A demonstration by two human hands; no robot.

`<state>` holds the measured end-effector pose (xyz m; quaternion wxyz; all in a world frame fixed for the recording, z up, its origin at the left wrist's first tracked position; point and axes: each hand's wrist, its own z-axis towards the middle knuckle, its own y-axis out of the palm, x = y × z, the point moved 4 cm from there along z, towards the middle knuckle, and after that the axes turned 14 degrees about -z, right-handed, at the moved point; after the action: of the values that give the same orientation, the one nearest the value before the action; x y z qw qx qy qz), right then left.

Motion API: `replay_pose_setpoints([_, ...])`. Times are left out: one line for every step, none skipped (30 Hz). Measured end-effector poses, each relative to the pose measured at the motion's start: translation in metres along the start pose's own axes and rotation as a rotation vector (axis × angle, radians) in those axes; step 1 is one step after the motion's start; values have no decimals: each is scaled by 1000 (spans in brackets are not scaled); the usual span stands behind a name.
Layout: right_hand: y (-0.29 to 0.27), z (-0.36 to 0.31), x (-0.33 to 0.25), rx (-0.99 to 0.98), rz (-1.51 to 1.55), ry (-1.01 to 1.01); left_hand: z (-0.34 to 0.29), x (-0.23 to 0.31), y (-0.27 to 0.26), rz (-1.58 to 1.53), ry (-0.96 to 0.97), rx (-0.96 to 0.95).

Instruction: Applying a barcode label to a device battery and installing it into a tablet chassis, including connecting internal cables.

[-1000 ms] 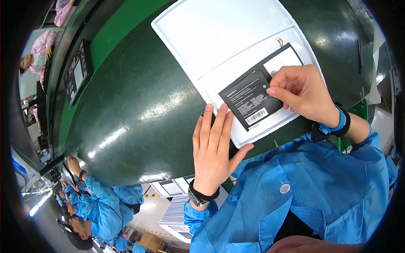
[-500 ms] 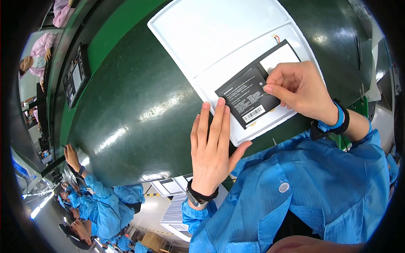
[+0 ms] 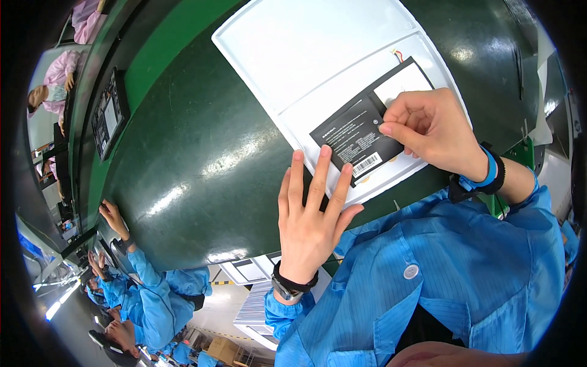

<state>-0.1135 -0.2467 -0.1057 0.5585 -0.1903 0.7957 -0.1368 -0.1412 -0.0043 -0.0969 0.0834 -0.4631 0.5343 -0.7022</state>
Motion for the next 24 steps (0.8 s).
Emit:
replay_pose_setpoints([0, 0, 0, -2, 4, 4, 0, 2, 1, 2, 0, 1])
replay_pose_setpoints([0, 0, -1, -4, 8, 7, -1, 5, 2, 43, 20, 12])
replay_pose_setpoints([0, 0, 0, -3, 7, 7, -1, 7, 3, 82, 40, 23])
replay_pose_setpoints([0, 1, 0, 4, -4, 2, -2, 8, 5, 82, 41, 25])
replay_pose_setpoints([1, 1, 0, 11, -15, -3, -4, 8, 8, 83, 45, 35])
replay_pose_setpoints([0, 1, 1, 14, -15, -6, -4, 9, 10, 86, 52, 46])
replay_pose_setpoints([-1, 1, 1, 28, -57, -32, -4, 11, 10, 78, 46, 45])
replay_pose_setpoints([-3, 1, 1, 44, -99, -59, -3, 13, 9, 82, 49, 48])
replay_pose_setpoints([-4, 1, 1, 46, -100, -61, -2, 13, 10, 80, 41, 50])
replay_pose_setpoints([-5, 2, -1, 55, -151, -92, -1, 14, 10, 79, 34, 52])
replay_pose_setpoints([-6, 2, -3, 63, -202, -122, -1, 15, 11, 81, 37, 56])
replay_pose_setpoints([-8, 3, -3, 70, -203, -125, 0, 17, 12, 85, 35, 51])
replay_pose_setpoints([-10, 3, -7, 111, -328, -195, 1, 18, 13, 88, 32, 46])
replay_pose_setpoints([-12, 3, -11, 154, -455, -263, 1, 20, 14, 90, 39, 49])
replay_pose_setpoints([-13, 4, -11, 162, -457, -265, 2, 20, 15, 97, 34, 48])
replay_pose_setpoints([-12, 4, -15, 228, -600, -368, 2, 21, 16, 104, 30, 47])
replay_pose_setpoints([-10, 3, -18, 295, -743, -464, 2, 21, 16, 103, 39, 45])
replay_pose_setpoints([-10, 1, -20, 302, -745, -467, 2, 22, 17, 114, 33, 50])
replay_pose_setpoints([-9, -1, -22, 341, -772, -477, 2, 23, 17, 125, 27, 55])
replay_pose_setpoints([-10, -5, -24, 379, -800, -486, 2, 25, 18, 126, 34, 59])
replay_pose_setpoints([-10, -8, -25, 384, -803, -486, 2, 24, 19, 126, 32, 62])
replay_pose_setpoints([-9, -11, -26, 388, -820, -478, 2, 24, 20, 126, 30, 64])
replay_pose_setpoints([-9, -14, -26, 391, -837, -469, 2, 24, 20, 125, 36, 67])
replay_pose_setpoints([-10, -15, -25, 394, -840, -469, 2, 25, 20, 128, 33, 70])
